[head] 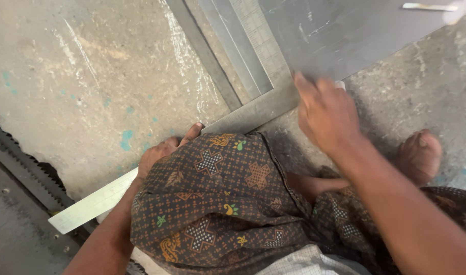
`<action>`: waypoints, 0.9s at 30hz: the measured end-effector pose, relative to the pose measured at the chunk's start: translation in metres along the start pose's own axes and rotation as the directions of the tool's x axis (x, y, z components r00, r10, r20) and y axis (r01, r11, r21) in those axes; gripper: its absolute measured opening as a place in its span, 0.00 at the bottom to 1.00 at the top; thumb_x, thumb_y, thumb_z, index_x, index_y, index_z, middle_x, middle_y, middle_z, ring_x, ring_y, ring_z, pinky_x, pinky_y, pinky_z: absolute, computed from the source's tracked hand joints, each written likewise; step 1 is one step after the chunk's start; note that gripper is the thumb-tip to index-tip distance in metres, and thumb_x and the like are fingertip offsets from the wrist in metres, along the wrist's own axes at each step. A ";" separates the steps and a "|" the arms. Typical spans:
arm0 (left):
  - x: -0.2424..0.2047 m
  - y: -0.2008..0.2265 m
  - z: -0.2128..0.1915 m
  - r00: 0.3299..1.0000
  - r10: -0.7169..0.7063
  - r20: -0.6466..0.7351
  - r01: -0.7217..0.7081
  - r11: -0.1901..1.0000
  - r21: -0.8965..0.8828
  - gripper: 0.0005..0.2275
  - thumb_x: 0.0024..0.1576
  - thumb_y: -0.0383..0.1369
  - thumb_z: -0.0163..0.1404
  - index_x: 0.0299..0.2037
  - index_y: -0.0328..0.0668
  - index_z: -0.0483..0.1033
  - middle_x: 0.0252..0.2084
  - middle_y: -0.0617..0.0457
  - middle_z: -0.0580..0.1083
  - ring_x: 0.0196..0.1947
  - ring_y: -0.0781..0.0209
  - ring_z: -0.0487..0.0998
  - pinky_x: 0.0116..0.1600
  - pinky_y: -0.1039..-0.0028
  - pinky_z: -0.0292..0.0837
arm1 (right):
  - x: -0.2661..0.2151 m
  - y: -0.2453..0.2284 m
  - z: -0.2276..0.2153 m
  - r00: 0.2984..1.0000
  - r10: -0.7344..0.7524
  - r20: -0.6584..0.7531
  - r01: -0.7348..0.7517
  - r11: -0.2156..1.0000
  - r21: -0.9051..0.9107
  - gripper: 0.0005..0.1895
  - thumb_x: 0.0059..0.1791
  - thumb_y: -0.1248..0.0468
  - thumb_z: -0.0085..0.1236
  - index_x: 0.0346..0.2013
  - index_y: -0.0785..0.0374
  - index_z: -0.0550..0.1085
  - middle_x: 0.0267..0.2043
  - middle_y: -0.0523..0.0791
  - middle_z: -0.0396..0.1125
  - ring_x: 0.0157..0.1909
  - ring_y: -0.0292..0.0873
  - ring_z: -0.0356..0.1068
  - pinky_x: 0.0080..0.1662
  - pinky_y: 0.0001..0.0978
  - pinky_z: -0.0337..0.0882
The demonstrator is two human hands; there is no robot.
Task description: The person uses a set square and a white marker to draw straight lines on a large metal sheet. They reposition the set square multiple times to create intersecting lines and then switch to a red marker to draw additional lines along the edges of the set square.
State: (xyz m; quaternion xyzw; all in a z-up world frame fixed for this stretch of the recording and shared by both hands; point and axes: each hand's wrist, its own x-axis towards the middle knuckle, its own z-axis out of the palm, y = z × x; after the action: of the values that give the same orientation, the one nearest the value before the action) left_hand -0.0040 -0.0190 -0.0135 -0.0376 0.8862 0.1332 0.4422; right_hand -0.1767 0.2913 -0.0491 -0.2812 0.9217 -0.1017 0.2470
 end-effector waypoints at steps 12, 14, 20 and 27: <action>0.001 0.003 -0.003 0.998 -0.032 0.046 0.031 0.999 0.021 0.37 0.58 0.46 0.50 0.75 0.76 0.41 0.45 0.43 0.74 0.44 0.46 0.81 0.48 0.56 0.79 | 0.022 -0.009 -0.032 0.993 0.001 -0.117 0.004 0.999 0.035 0.23 0.55 0.66 0.50 0.66 0.60 0.72 0.36 0.53 0.68 0.34 0.51 0.68 0.39 0.46 0.73; 0.002 0.004 -0.005 0.998 -0.030 0.051 0.029 0.999 0.029 0.37 0.58 0.46 0.50 0.75 0.76 0.40 0.45 0.43 0.74 0.44 0.47 0.81 0.47 0.56 0.79 | 0.042 -0.011 -0.027 0.997 0.044 -0.057 -0.041 0.997 0.062 0.22 0.57 0.66 0.49 0.66 0.59 0.72 0.36 0.55 0.67 0.33 0.51 0.69 0.38 0.47 0.73; 0.003 0.004 -0.005 0.996 -0.056 0.071 0.056 0.998 0.013 0.37 0.58 0.46 0.50 0.75 0.76 0.40 0.44 0.44 0.74 0.42 0.48 0.81 0.45 0.58 0.80 | 0.063 -0.014 -0.016 0.982 -0.036 -0.184 0.043 0.999 0.032 0.21 0.55 0.65 0.52 0.63 0.57 0.75 0.39 0.53 0.68 0.39 0.52 0.71 0.42 0.48 0.74; -0.002 0.000 0.003 0.999 -0.027 0.042 0.026 0.999 0.027 0.39 0.56 0.47 0.52 0.75 0.74 0.39 0.44 0.42 0.74 0.42 0.45 0.81 0.43 0.57 0.80 | 0.042 -0.004 -0.003 0.999 -0.001 -0.039 0.000 0.999 -0.035 0.24 0.56 0.65 0.50 0.69 0.56 0.70 0.38 0.53 0.67 0.35 0.50 0.71 0.36 0.44 0.74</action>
State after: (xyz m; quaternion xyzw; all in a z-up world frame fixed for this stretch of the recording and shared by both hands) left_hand -0.0007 -0.0185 -0.0140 -0.0406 0.8778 0.1164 0.4630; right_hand -0.2060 0.2642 -0.0618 -0.2837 0.9280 -0.0911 0.2238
